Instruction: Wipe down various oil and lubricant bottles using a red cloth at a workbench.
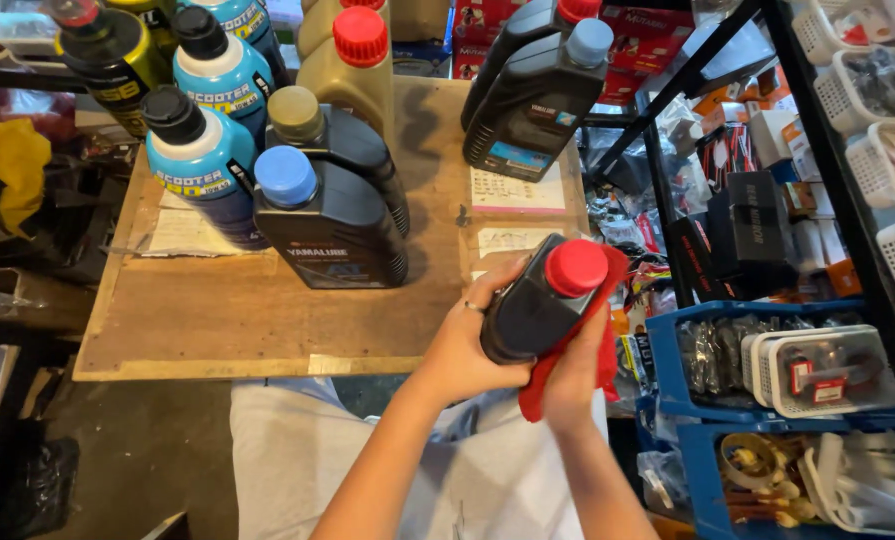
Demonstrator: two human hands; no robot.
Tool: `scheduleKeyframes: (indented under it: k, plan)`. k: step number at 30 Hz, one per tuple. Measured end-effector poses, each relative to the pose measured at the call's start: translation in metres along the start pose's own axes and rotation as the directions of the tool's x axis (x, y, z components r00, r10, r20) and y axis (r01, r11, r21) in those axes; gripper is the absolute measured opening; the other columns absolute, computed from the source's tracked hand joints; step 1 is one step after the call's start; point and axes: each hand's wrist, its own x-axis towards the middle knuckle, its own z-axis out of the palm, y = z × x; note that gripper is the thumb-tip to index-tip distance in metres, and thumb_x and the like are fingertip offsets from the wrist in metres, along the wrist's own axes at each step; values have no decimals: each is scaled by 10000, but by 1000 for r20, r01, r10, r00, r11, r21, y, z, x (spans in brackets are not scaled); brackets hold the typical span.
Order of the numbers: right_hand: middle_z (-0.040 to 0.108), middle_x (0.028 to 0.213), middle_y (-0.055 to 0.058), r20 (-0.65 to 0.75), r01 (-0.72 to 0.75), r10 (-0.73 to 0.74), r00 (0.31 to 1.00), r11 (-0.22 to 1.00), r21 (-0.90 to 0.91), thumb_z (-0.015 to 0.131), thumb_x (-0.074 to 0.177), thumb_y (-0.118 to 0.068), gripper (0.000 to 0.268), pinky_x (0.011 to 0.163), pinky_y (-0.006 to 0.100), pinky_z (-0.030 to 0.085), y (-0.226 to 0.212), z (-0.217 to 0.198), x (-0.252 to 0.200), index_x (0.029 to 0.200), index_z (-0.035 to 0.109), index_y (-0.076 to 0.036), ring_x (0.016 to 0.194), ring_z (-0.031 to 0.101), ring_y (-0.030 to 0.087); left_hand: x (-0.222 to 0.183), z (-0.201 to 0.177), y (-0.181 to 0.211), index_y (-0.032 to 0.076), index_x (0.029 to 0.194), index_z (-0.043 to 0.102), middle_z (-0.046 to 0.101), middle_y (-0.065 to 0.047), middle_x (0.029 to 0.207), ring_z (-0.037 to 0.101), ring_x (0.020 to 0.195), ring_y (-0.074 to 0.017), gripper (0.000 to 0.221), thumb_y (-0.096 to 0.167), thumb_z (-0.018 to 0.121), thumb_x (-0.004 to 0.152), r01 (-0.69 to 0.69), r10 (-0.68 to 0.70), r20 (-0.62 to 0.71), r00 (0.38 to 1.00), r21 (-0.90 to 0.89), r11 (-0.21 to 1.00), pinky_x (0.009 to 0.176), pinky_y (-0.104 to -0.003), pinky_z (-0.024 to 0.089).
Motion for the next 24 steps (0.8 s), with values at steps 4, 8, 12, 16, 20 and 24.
scheduleKeyframes:
  k: [4,8,12,16,20,24]
  plan:
    - [554,1494,153,151,-23,15,988,999,50,142,1003,-720,862,1266,451,313,6,-49,47,1495,463,-90,1420,501,272,-3,-18,8,258,1457,578,535,-70,1359,542,1313,-322,1039,242,912,473,-8,2,71,997,97,995,1117,-477,431]
    - [688,1229,321,520,-16,91,850,989,-147,150,914,-843,1114,1108,513,473,-51,-27,73,1245,659,91,1199,665,410,2,-37,27,163,1460,499,662,-140,1307,606,1272,-404,1006,229,872,528,51,-76,235,969,111,993,1080,-553,443]
    - [775,1057,243,336,-302,362,870,928,-217,174,830,-879,1123,947,404,562,-50,-14,68,1124,738,46,990,740,303,-9,-39,33,33,1521,293,532,-253,1447,523,1358,-438,1166,124,930,549,73,-73,6,997,86,994,1163,-533,395]
    - [759,1100,196,80,-702,701,709,712,-8,390,802,-906,996,993,475,562,66,-90,95,1315,699,-110,959,744,369,-32,-29,6,28,1546,284,511,-261,1471,479,1388,-452,1131,163,953,644,111,-84,-202,976,128,986,1180,-558,348]
    - [707,1228,197,95,-557,551,829,829,53,382,938,-622,715,1101,469,451,89,-127,62,1330,641,-83,1130,656,320,-34,-31,-13,76,1429,508,602,-156,1368,563,1299,-397,817,292,888,739,19,20,-110,994,346,938,1110,-524,429]
    - [640,1391,197,123,-333,319,940,935,124,370,1113,-258,371,1240,460,308,99,-143,39,1350,565,-50,1349,544,258,-49,-9,-28,91,1342,580,628,-121,1211,620,1144,-366,904,366,989,584,30,171,-292,941,576,817,1062,-500,452]
